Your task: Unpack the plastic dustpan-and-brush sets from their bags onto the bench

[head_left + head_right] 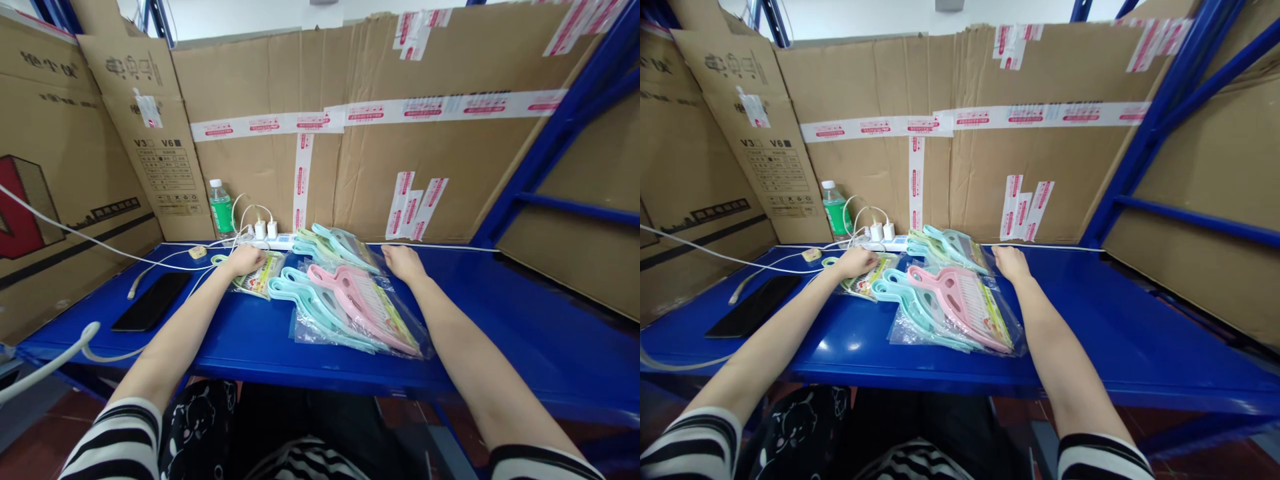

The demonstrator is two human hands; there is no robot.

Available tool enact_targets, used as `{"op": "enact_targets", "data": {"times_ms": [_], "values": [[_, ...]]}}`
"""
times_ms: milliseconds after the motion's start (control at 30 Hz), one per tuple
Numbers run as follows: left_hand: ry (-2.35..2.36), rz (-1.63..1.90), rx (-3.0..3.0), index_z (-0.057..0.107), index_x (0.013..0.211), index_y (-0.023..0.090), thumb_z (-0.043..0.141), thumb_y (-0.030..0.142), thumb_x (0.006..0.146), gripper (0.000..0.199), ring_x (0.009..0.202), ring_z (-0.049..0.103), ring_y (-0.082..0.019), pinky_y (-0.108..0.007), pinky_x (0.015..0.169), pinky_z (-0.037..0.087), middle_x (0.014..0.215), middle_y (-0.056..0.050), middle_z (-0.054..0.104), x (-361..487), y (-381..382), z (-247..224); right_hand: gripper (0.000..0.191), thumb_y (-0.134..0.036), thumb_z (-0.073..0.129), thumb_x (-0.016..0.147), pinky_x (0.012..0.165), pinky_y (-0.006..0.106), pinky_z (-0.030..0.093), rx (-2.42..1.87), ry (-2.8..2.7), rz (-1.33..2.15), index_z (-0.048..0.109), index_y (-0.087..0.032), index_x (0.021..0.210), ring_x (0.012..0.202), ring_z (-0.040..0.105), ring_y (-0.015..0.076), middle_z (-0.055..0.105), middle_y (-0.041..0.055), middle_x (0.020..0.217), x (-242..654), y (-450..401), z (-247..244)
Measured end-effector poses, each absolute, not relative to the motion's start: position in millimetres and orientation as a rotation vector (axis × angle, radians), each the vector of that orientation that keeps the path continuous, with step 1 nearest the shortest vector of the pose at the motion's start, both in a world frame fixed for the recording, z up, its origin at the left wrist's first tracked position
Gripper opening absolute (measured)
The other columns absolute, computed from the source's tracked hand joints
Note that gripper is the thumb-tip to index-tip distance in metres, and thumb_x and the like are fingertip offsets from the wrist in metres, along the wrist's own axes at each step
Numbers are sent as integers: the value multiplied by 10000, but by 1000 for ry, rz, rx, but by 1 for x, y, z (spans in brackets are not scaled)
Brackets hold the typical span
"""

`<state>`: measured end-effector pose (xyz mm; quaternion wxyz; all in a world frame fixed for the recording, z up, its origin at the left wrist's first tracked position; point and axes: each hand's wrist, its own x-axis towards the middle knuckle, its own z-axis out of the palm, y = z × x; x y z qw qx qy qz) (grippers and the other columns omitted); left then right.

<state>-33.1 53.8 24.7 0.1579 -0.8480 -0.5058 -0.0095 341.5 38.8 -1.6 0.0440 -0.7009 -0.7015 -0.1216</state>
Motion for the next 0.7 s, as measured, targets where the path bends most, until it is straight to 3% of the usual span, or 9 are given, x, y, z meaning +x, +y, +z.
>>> {"op": "enact_targets", "data": {"times_ms": [200,500,700], "values": [[-1462,3,-2420,683,779,197,371,303,933,363,848,669,-225,-289,734,457,793,-84,713,-29,51,28,279,-223,371,984,695,274,425,-2062,-2185,-404,648,-207,957,901,663,226,715,113,956,333,33,5],[-1544,53,-2376,679,951,155,302,337,994,421,950,673,-263,-318,814,464,920,-138,718,-22,45,33,338,-254,344,985,645,260,398,-2039,-2249,-353,674,-200,939,857,674,226,732,101,916,323,29,8],[-1696,29,-2248,643,1033,115,282,284,981,402,979,670,-303,-362,817,477,977,-186,703,-37,47,35,335,-271,364,967,596,260,376,-2037,-2254,-325,662,-210,826,780,664,219,722,89,824,327,31,7]]}}
